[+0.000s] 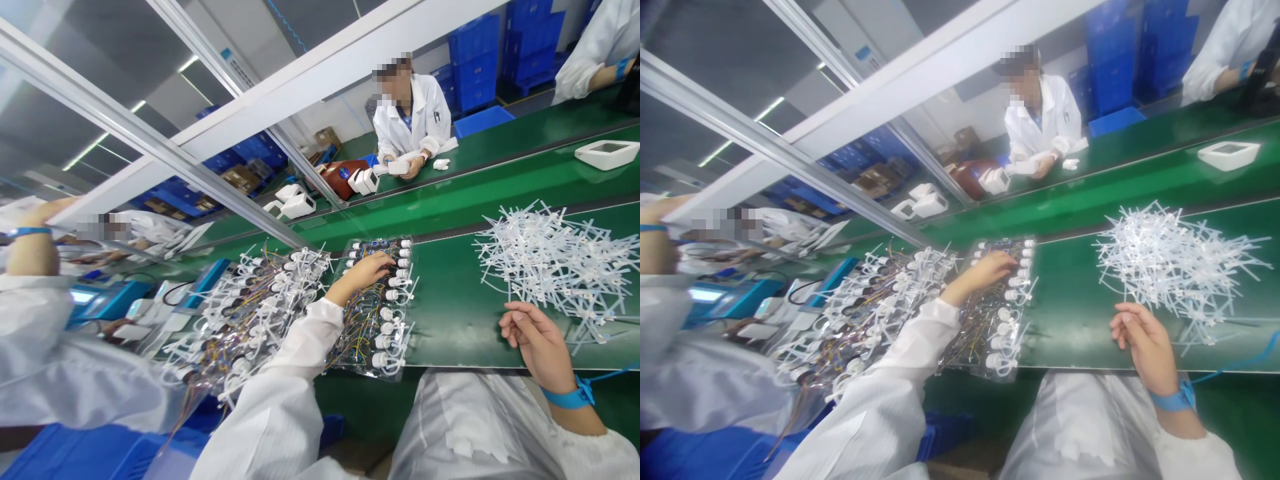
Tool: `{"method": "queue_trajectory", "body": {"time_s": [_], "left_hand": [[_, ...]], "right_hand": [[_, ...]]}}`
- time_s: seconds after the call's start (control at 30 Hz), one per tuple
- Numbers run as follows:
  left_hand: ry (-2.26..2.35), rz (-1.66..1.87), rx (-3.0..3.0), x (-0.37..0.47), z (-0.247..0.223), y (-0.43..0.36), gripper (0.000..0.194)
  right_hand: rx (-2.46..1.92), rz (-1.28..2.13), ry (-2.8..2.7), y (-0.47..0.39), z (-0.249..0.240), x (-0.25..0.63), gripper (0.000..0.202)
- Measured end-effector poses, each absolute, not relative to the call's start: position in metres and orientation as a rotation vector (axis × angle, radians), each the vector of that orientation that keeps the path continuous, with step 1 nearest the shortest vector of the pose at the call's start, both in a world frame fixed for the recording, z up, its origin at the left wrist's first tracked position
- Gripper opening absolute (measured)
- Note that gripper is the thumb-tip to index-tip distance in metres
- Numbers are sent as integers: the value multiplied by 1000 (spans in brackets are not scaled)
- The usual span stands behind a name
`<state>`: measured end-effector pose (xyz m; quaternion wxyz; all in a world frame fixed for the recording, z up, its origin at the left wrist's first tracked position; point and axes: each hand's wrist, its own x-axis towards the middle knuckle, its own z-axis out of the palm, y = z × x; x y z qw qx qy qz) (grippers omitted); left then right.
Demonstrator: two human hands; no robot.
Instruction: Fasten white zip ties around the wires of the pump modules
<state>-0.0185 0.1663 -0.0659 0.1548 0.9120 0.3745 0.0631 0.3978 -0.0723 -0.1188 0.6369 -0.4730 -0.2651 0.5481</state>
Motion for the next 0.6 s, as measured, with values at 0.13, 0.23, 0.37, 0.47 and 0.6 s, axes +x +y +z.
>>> {"method": "queue_trajectory", "body": {"time_s": [0.13,0.23,0.37,0.47,0.6], "left_hand": [[1040,186,2640,-19,-65,167,26],[921,120,2689,-19,-61,168,24],[952,18,2785,-19,-58,168,22],[1073,1,2798,-22,-57,168,18],[1129,-1,2789,-28,-57,168,11]], "right_hand": [[-1089,1254,-597,-73,-118,398,39],[-1101,1245,-595,-73,-116,398,41],[-1116,1243,-598,-71,-113,398,44],[-1122,1253,-595,-70,-112,397,44],[-1144,1252,-589,-70,-111,398,45]]}}
